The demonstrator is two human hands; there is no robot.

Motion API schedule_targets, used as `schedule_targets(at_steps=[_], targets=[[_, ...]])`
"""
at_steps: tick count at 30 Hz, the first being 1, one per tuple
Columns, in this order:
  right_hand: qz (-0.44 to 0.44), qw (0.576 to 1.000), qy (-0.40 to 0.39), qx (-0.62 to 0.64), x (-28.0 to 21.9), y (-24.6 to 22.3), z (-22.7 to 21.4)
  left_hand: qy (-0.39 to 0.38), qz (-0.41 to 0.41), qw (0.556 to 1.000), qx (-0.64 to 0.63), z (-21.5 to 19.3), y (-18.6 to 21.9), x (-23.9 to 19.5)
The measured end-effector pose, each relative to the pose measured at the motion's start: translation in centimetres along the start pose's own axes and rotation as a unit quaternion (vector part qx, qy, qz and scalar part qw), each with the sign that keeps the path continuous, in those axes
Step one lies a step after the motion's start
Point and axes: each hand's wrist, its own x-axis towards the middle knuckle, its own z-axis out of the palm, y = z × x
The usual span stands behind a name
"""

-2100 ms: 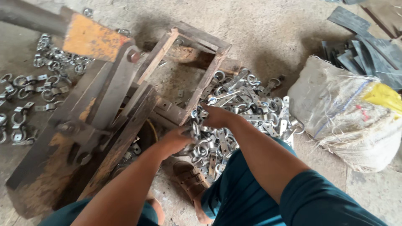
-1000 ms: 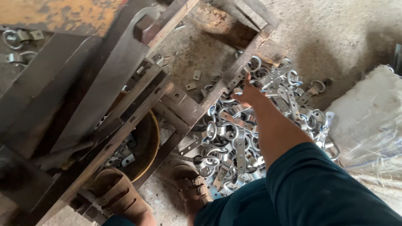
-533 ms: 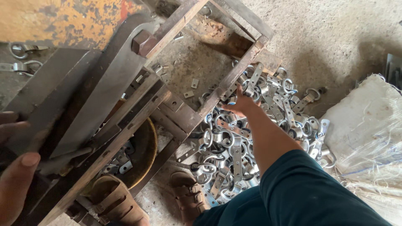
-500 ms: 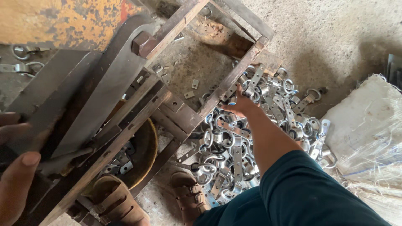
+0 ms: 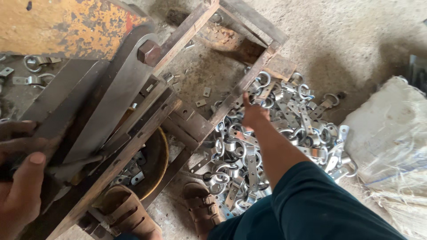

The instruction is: The person places metal strips into a manual bending machine, presses a lever to bend them, and uses an adjustable wrench to tighten a bolt on the machine.

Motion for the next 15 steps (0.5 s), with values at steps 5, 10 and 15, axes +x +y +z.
schedule_targets(at_steps=[5,10,15], targets=[[-0.024,0.995,0.056,0.078,-1.2,-0.6,2.3,0.019,-0.01,0.994,0.108,-0.4,1.8,0.4],[-0.007,0.98,0.085,0.178,-3.9,-2.1,5.6,0.031,-0.015,0.994,0.106,1.7,1.4,0.7],[-0.028,0.992,0.094,0.078,-8.4,-6.6,8.0,0.023,-0.003,0.996,0.09,3.7,2.4,2.1]])
